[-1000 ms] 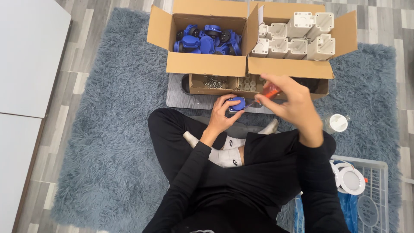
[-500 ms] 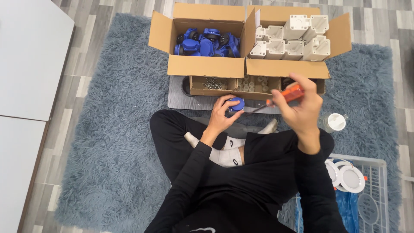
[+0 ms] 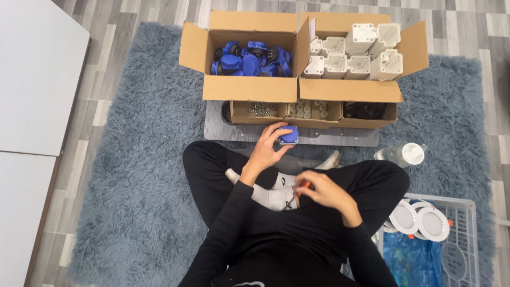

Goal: Assembling plastic electrical housings and components using a screwdriver

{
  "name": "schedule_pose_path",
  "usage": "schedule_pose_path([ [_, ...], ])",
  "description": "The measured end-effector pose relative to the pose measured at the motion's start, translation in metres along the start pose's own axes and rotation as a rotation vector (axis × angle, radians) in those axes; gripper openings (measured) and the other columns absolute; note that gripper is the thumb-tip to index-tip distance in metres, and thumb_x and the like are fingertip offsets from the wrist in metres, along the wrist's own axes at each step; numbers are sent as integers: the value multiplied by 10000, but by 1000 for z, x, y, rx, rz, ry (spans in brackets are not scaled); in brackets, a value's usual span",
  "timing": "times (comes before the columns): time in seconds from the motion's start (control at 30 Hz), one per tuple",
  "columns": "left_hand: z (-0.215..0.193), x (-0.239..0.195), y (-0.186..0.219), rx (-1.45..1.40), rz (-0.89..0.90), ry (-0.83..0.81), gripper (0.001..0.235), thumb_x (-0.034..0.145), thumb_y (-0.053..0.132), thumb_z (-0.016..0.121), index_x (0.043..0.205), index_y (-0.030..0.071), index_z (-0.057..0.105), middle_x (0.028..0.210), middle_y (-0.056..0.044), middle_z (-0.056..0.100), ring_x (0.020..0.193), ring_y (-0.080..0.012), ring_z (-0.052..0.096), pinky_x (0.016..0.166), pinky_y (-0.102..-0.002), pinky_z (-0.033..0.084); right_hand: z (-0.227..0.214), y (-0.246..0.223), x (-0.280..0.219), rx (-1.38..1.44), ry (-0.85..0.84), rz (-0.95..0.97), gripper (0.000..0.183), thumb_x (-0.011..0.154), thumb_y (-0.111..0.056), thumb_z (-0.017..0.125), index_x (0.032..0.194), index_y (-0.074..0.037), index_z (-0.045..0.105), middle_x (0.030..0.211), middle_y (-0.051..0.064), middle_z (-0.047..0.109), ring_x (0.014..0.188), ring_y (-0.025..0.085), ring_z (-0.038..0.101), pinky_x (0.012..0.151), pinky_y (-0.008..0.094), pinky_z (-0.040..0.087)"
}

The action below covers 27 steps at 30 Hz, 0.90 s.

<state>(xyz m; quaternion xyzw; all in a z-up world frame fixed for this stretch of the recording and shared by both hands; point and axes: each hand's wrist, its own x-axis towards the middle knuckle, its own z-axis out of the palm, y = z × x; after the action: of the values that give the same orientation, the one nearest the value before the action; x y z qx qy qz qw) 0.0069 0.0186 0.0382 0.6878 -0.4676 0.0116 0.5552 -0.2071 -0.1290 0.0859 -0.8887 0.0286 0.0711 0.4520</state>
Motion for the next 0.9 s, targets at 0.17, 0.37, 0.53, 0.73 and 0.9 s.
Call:
schedule_pose_path([
  [0.17, -5, -3, 1, -22, -29, -3, 565, 835, 222, 963, 1354, 209, 741, 1354, -64, 715, 1223, -354, 717, 1052, -476, 579, 9, 16, -6, -38, -138, 248, 251, 924, -130, 825, 1170, -116, 778, 1083, 136, 832, 1073, 374, 807, 922, 501, 646],
  [0.37, -14, -8, 18, -80, -55, -79, 656, 776, 233, 994, 1368, 169, 721, 1292, -90, 744, 1178, -348, 718, 1037, -481, 580, -1, 41, 3, -175, 1, 249, 335, 957, -310, 816, 1241, -137, 774, 1120, 145, 816, 1096, 370, 793, 965, 490, 633],
  [0.53, -11, -25, 31, -143, -151, -135, 745, 690, 216, 1017, 1354, 141, 688, 1252, -89, 738, 1156, -349, 716, 1029, -480, 589, -1, 37, 16, 80, 320, 274, 531, 1004, -267, 786, 1496, -129, 639, 1297, 139, 784, 1094, 306, 811, 923, 411, 660],
  [0.73, -12, -31, 45, -132, -237, -290, 718, 678, 145, 978, 1318, 118, 655, 1238, -151, 652, 1171, -435, 676, 1044, -526, 559, 19, 24, 32, 440, 343, 202, 930, 927, -131, 845, 1703, -65, 338, 1489, 281, 604, 1058, 323, 731, 852, 389, 633],
  [0.9, -7, -38, 38, -5, -69, -317, 747, 659, 167, 962, 1346, 119, 673, 1144, -111, 728, 1202, -315, 680, 1032, -401, 507, 34, 13, 38, 65, 397, 298, 687, 883, -443, 903, 1462, -170, 653, 1401, 122, 723, 1315, 384, 697, 1108, 505, 555],
])
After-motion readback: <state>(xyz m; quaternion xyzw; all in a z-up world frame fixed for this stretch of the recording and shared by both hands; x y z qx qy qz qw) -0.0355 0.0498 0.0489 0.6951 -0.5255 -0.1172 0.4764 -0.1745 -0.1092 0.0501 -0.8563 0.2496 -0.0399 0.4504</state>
